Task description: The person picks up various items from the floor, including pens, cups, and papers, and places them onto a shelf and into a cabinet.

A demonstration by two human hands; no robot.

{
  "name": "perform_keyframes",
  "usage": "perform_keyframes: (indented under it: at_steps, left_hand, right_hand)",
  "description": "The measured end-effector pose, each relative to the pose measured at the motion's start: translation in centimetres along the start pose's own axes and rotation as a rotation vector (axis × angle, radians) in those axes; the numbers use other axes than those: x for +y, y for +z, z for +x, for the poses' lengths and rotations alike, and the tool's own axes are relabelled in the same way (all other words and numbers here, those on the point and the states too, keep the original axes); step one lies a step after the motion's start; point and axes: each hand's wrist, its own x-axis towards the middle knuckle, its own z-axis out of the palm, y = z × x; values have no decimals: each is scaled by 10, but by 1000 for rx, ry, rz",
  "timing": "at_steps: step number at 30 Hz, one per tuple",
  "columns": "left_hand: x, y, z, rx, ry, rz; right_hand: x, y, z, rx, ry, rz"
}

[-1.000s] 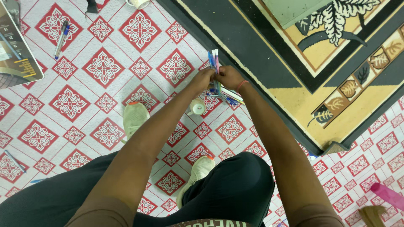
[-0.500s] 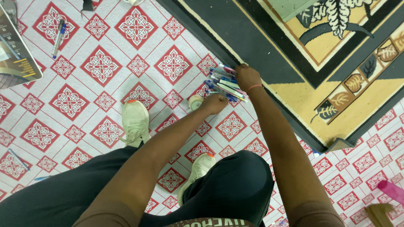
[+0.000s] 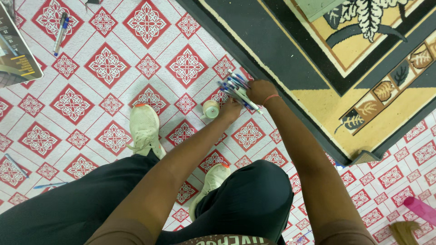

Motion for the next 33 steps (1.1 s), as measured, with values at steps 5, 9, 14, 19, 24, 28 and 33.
perform_keyframes:
  at_steps: [5, 9, 14, 19, 24, 28, 33]
  left_hand:
    - [-15, 0, 9, 32, 98, -33]
    - [-3, -2, 0, 148, -29, 111]
    - [35, -5, -25, 101, -98, 134]
    - [67, -12, -60, 272, 432, 344]
    - [99, -63, -103, 254, 758, 725]
    - [96, -92, -124, 209, 872, 971]
    - [59, -110, -102, 108, 767, 1320]
  right_hand:
    - [-13, -1, -14, 14, 7, 89]
    - [-22, 17, -15, 189, -56, -31]
    - [-24, 30, -13, 162, 28, -59]
    - [-30, 3, -5, 83, 108, -49]
    - [-19, -14, 18, -60, 76, -104]
    - [-24, -11, 25, 15, 117, -81]
    - [-47, -32, 23, -74, 114, -183]
